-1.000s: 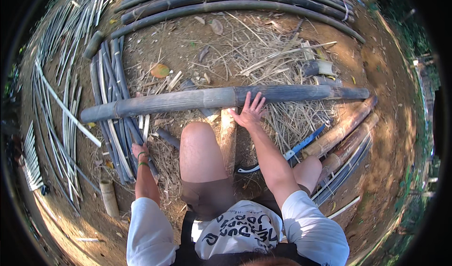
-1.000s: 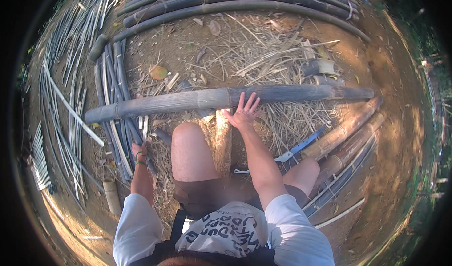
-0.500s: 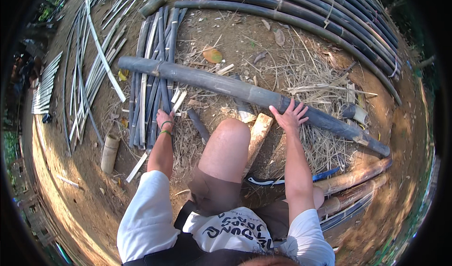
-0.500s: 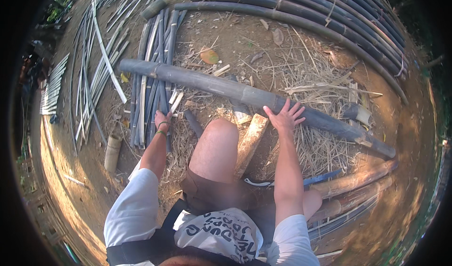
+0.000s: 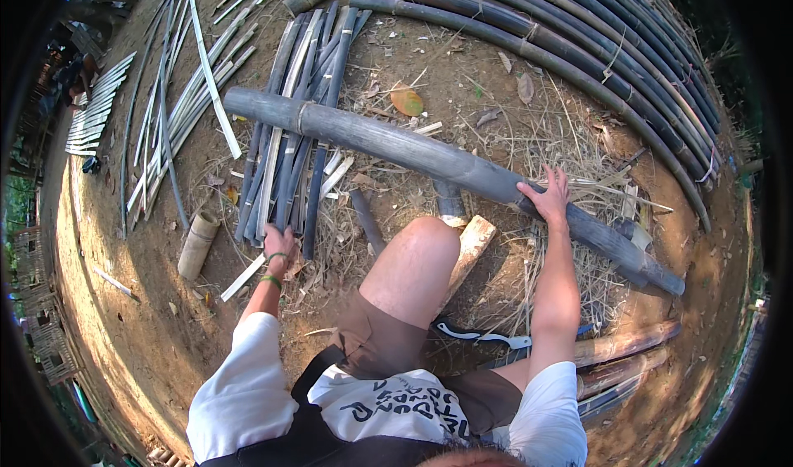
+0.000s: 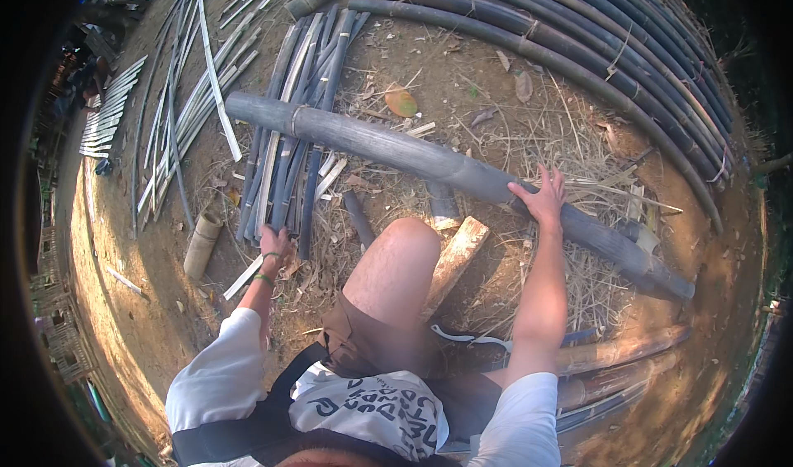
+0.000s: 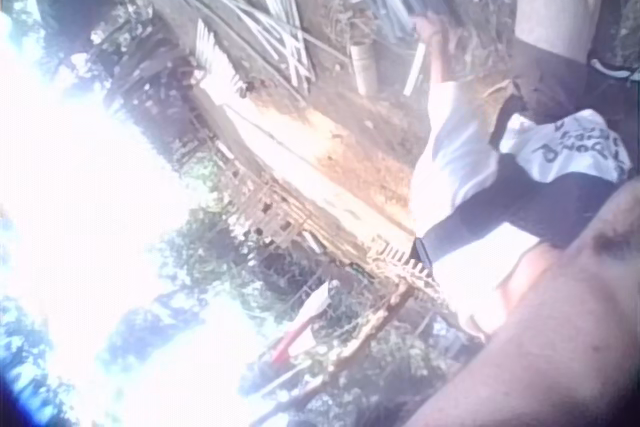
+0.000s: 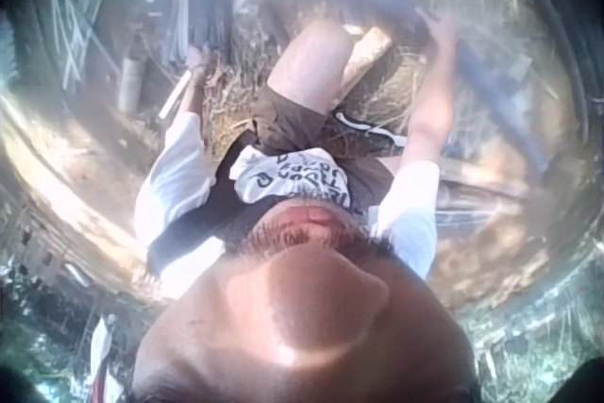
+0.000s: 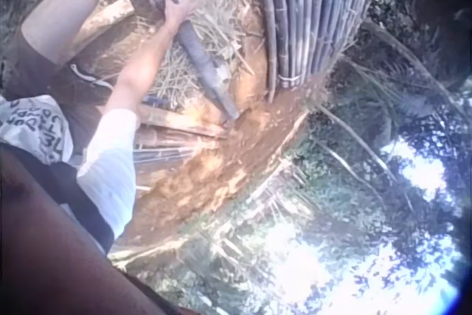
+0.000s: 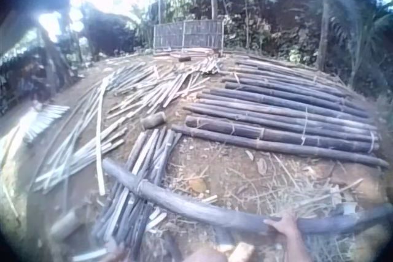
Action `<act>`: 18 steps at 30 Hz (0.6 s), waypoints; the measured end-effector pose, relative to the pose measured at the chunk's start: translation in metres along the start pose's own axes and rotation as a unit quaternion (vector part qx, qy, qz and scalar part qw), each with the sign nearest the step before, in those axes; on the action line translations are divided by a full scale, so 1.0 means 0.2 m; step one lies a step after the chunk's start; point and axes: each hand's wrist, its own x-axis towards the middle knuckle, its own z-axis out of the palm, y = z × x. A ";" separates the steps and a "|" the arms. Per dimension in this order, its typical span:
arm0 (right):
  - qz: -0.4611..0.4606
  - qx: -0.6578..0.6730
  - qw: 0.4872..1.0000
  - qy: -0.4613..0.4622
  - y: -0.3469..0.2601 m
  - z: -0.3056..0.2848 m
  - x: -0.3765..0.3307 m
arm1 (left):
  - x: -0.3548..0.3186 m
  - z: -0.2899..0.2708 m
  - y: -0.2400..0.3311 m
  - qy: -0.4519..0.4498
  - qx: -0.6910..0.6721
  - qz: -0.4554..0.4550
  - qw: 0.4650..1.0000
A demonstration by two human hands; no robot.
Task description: The person handles bamboo poles on the ground and then saws through one of them using a hand saw.
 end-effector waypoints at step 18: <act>-0.189 -0.079 0.977 0.064 -0.18 0.11 -0.08 | -0.79 -0.64 -0.66 -0.006 0.008 -0.042 0.999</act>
